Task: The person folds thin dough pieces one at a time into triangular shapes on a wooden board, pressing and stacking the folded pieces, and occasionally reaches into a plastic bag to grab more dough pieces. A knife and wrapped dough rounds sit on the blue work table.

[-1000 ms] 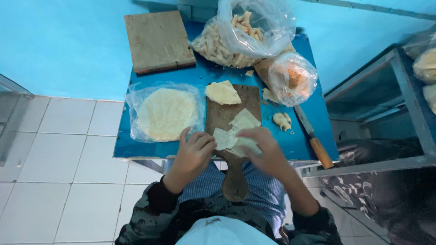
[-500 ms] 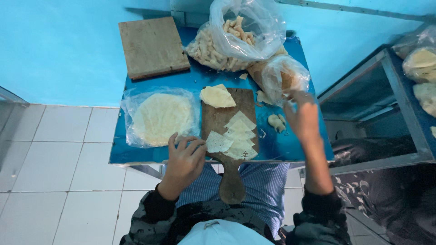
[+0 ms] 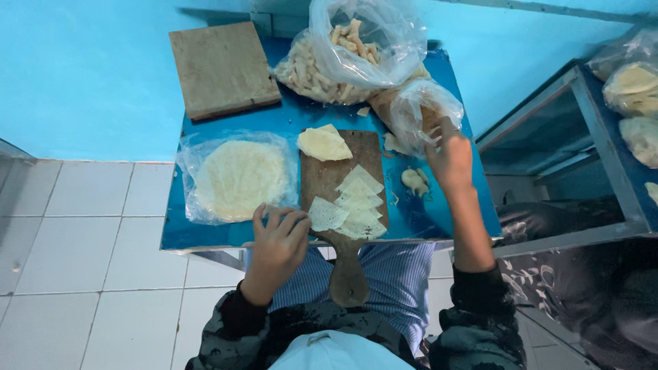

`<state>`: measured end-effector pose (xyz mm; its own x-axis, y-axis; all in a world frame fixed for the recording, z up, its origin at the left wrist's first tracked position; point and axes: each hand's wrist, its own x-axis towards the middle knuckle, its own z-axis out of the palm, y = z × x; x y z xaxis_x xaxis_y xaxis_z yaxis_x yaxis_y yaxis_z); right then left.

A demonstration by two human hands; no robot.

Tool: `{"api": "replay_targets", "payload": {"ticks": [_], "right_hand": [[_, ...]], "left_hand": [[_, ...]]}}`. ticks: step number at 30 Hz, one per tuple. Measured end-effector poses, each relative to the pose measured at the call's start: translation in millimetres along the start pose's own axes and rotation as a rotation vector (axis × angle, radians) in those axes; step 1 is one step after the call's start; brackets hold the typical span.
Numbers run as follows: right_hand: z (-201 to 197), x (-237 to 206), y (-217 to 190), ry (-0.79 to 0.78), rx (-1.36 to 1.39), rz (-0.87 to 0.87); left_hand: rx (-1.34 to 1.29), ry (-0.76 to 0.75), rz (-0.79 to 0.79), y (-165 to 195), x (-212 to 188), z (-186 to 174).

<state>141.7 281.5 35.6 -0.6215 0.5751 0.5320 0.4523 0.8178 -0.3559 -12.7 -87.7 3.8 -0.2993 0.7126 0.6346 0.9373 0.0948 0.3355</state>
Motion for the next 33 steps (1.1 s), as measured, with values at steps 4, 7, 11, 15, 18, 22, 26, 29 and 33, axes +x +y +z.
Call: {"api": "replay_targets", "payload": {"ticks": [4, 7, 11, 15, 18, 22, 26, 29, 33], "right_hand": [[15, 11, 6, 0.064, 0.079, 0.011], [18, 17, 7, 0.185, 0.168, -0.025], [28, 26, 3, 0.225, 0.35, -0.02], [41, 30, 3, 0.294, 0.279, -0.043], [53, 34, 6, 0.357, 0.192, -0.088], [64, 32, 12, 0.293, 0.238, -0.125], [56, 28, 24, 0.312, 0.36, -0.039], [42, 23, 36, 0.315, 0.517, 0.05], [22, 13, 51, 0.355, 0.678, 0.11]], "left_hand": [[0.005, 0.012, -0.005, 1, 1, 0], [0.012, 0.032, -0.018, 2, -1, -1], [0.011, 0.054, -0.026, 6, -1, 1], [-0.017, 0.079, -0.029, 10, 0, 3], [-0.038, 0.095, -0.036, 13, 1, 1], [-0.059, 0.133, -0.064, 15, 2, 0], [-0.085, 0.163, -0.111, 15, 3, 2], [-0.095, 0.17, -0.148, 15, 2, 4], [-0.082, 0.159, -0.216, 15, 3, 8]]}}
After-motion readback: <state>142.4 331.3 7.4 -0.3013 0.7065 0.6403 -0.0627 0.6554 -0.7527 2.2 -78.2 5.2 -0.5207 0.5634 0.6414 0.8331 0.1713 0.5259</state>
